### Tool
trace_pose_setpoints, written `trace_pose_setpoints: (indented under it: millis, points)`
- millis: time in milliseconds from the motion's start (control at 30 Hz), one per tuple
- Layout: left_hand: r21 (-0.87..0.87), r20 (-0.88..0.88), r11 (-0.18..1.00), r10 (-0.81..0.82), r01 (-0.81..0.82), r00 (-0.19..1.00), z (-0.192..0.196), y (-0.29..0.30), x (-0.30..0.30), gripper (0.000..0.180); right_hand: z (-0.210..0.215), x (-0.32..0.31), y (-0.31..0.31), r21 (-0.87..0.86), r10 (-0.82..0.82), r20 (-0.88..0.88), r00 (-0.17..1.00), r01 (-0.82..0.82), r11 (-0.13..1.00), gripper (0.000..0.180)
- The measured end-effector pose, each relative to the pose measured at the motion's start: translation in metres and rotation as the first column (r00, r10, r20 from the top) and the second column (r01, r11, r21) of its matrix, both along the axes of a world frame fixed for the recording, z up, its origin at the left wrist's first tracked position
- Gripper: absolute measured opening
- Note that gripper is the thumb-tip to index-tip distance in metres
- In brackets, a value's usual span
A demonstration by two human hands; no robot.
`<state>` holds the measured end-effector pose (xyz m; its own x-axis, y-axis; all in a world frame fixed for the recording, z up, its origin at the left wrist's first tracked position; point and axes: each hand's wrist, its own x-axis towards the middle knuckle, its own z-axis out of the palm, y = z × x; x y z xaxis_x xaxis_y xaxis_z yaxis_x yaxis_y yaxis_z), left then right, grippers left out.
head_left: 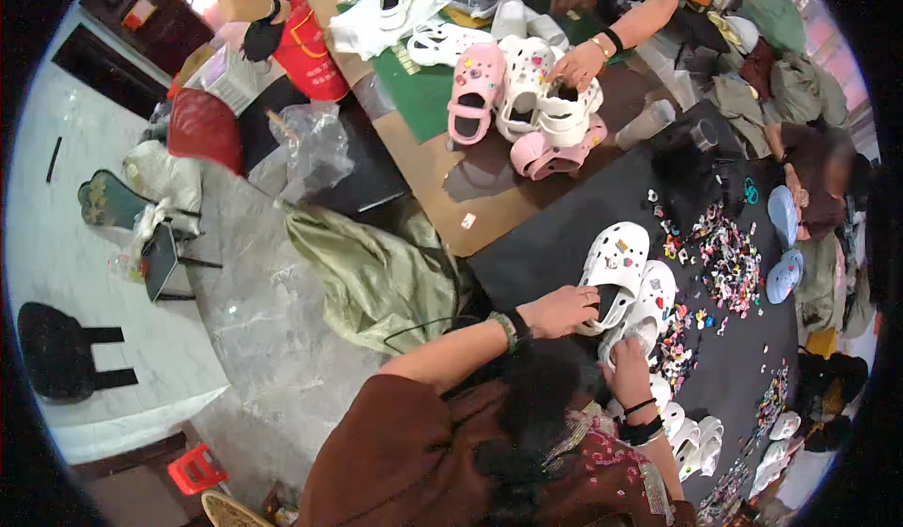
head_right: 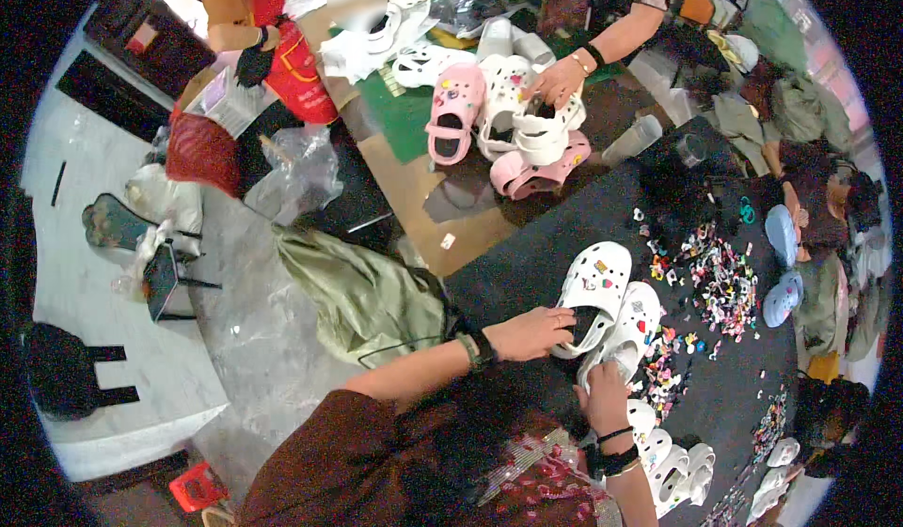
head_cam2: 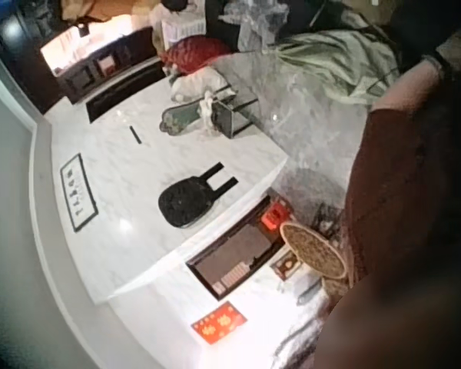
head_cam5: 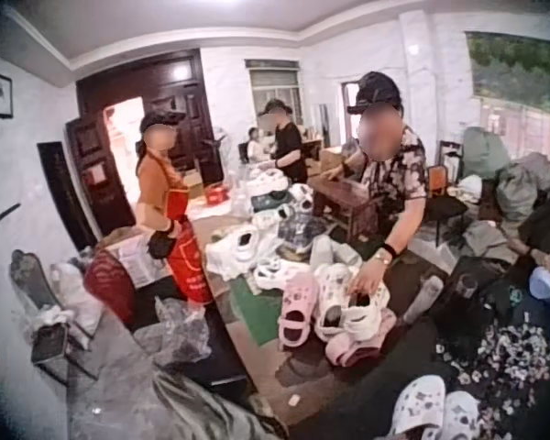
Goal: Decorating plastic clog shoes with charms and placing them into bags.
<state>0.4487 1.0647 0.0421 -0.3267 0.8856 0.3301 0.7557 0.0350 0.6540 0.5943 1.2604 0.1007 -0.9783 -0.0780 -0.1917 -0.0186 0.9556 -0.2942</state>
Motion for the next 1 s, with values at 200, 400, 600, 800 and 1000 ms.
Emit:
trace_pose_setpoints:
  millis: [200, 400, 600, 800, 1000]
  points:
    - [0.011, 0.087, 1.0, -0.004, 0.003, 0.996, 0.014, -0.014, -0.03, 0.042, 0.003, -0.01, -0.004, -0.036, -0.103, 0.105, 0.989, 0.107, 0.994, 0.031]
    - [0.021, 0.069, 0.985, 0.17, -0.172, 0.983, 0.027, -0.037, -0.08, 0.03, 0.006, -0.005, -0.009, -0.011, -0.199, 0.074, 0.977, 0.2, 0.98, 0.027]
    - [-0.071, 0.085, 0.969, 0.243, -0.238, 0.966, 0.025, -0.033, -0.106, 0.022, 0.004, -0.002, -0.013, -0.056, -0.284, 0.018, 0.959, 0.285, 0.957, 0.025]
    - [-0.136, 0.217, 0.991, 0.05, -0.021, 0.975, 0.041, 0.008, -0.078, 0.042, -0.027, 0.0, -0.02, -0.197, -0.36, -0.106, 0.927, 0.335, 0.921, 0.019]
    - [-0.221, 0.159, 0.972, 0.115, -0.078, 0.981, 0.031, 0.038, -0.059, 0.066, -0.024, -0.04, -0.044, -0.465, -0.518, -0.168, 0.839, 0.396, 0.792, 0.013]
